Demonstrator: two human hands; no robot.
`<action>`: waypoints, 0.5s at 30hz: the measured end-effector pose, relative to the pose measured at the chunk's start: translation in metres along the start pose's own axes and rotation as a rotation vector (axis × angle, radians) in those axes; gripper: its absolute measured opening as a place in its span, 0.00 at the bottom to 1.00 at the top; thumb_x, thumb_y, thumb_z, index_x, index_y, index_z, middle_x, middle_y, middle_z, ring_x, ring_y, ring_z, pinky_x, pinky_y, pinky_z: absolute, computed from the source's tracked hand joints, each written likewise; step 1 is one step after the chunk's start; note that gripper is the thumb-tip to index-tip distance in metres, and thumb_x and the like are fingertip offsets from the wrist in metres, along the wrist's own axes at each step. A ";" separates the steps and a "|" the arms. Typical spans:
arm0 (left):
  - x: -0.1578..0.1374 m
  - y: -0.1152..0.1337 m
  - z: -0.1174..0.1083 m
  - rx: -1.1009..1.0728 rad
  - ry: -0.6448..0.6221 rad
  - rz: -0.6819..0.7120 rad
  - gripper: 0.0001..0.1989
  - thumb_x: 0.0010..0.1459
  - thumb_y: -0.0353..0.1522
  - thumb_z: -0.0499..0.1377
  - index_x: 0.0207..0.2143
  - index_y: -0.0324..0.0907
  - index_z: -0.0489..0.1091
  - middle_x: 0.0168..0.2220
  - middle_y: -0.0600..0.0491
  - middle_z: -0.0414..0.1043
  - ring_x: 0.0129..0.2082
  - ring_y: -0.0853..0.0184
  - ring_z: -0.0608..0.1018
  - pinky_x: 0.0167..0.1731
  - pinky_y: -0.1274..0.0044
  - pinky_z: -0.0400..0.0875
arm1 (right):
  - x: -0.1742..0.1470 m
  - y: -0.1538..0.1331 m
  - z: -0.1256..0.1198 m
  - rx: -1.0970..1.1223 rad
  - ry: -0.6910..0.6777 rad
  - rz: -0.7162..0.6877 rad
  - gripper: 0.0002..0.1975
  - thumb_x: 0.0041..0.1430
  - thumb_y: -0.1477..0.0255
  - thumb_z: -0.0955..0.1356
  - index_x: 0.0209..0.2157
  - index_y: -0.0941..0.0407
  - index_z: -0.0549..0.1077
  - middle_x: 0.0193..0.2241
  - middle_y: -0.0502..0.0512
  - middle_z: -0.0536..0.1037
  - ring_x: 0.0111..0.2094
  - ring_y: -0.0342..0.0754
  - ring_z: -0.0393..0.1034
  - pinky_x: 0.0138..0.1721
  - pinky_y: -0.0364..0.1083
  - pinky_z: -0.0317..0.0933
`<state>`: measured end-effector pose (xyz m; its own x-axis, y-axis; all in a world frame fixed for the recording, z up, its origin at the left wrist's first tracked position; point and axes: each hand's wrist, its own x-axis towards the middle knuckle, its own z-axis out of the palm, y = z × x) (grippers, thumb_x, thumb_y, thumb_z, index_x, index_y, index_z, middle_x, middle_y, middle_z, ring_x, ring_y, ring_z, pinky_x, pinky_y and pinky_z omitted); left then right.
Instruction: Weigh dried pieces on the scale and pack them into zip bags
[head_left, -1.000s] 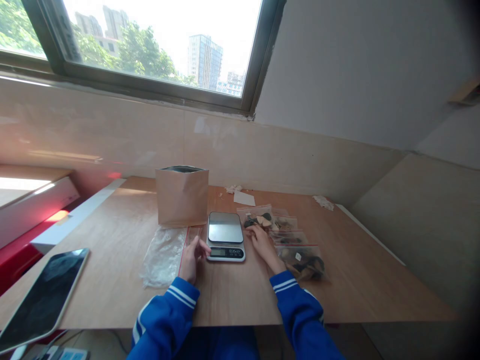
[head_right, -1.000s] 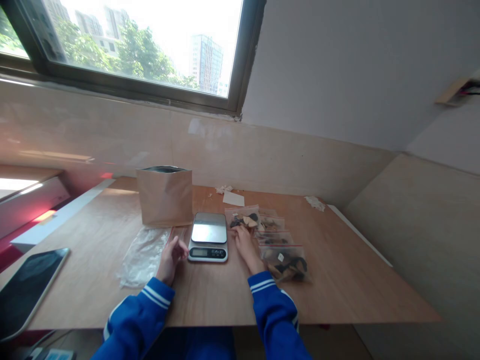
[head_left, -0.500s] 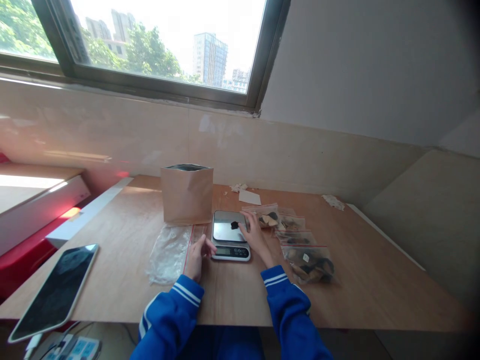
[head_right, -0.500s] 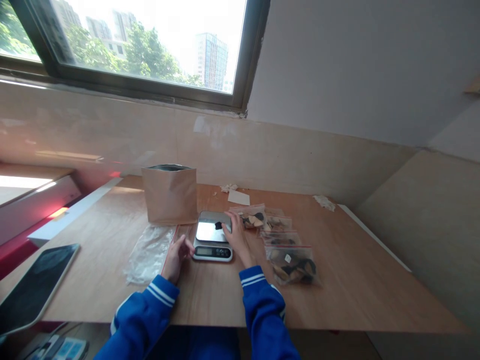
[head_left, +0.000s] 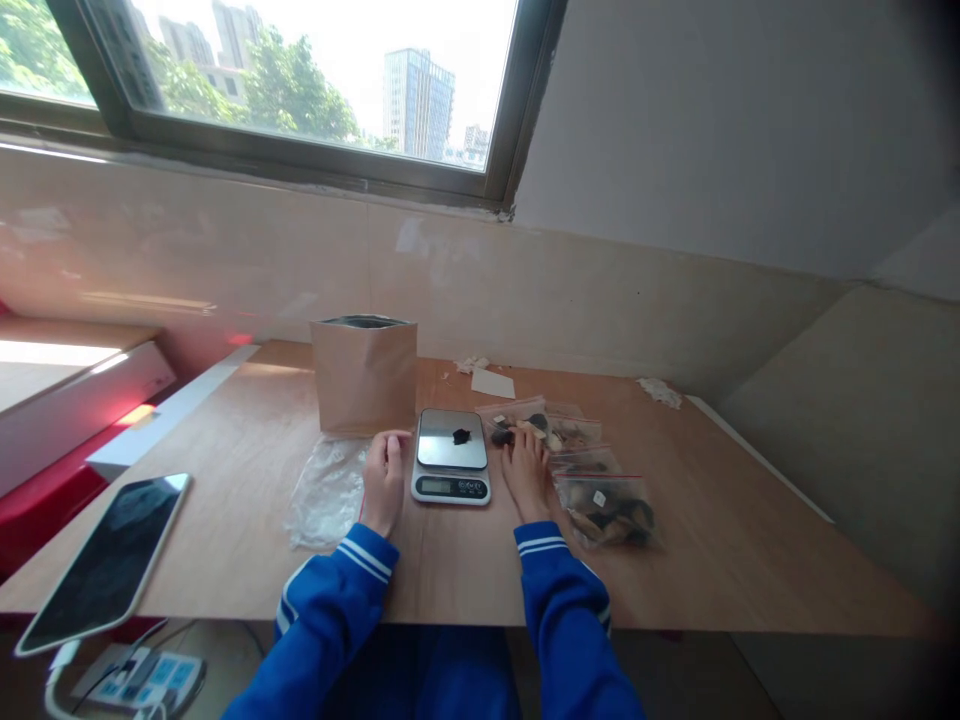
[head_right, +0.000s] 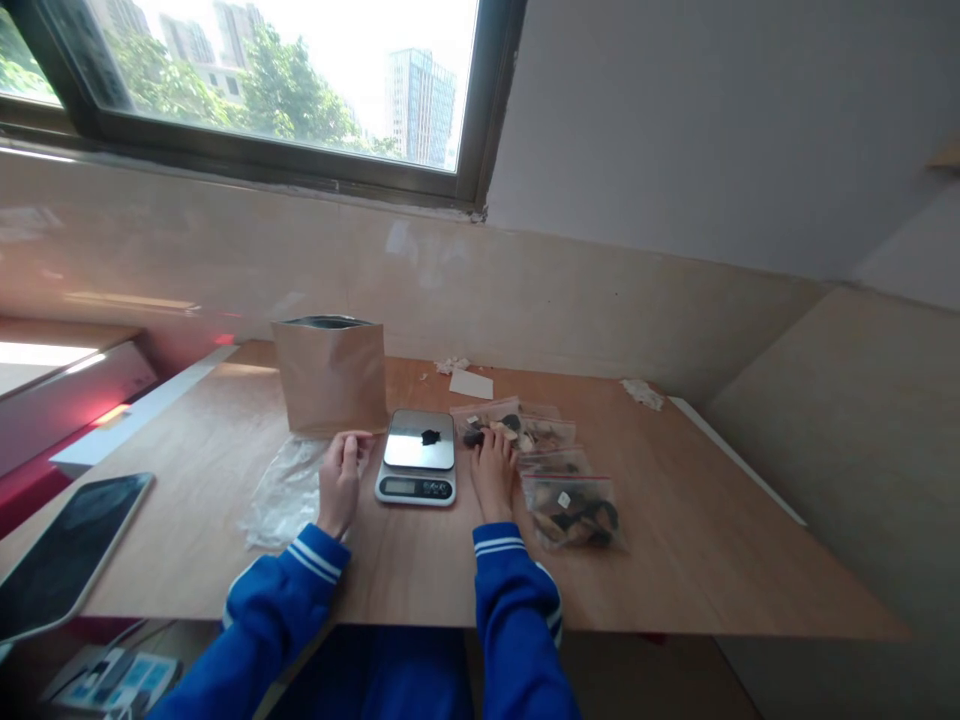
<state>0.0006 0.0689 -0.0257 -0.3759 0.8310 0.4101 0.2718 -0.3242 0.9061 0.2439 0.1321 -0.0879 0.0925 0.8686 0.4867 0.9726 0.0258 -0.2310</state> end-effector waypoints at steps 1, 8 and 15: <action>0.009 0.011 -0.001 0.046 0.032 0.074 0.14 0.65 0.38 0.47 0.38 0.42 0.70 0.37 0.49 0.72 0.38 0.63 0.74 0.39 0.72 0.68 | 0.000 -0.001 -0.002 -0.012 -0.001 0.004 0.16 0.62 0.72 0.59 0.50 0.58 0.68 0.51 0.65 0.71 0.52 0.59 0.61 0.50 0.55 0.52; 0.123 0.072 -0.010 0.524 0.156 0.437 0.19 0.61 0.30 0.49 0.54 0.40 0.63 0.53 0.41 0.65 0.54 0.54 0.67 0.55 0.62 0.60 | 0.000 -0.002 -0.005 -0.002 0.021 0.006 0.13 0.65 0.69 0.58 0.46 0.57 0.69 0.48 0.64 0.72 0.51 0.58 0.61 0.48 0.54 0.52; 0.169 0.072 -0.025 1.002 -0.104 0.460 0.25 0.65 0.35 0.38 0.36 0.36 0.74 0.40 0.38 0.76 0.46 0.54 0.75 0.53 0.63 0.62 | 0.001 -0.001 -0.003 0.059 0.034 0.037 0.13 0.64 0.72 0.57 0.43 0.57 0.69 0.46 0.62 0.72 0.50 0.55 0.62 0.48 0.51 0.52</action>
<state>-0.0656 0.1753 0.1113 0.0091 0.7744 0.6326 0.9782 -0.1383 0.1552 0.2436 0.1317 -0.0849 0.1359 0.8524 0.5050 0.9543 0.0243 -0.2978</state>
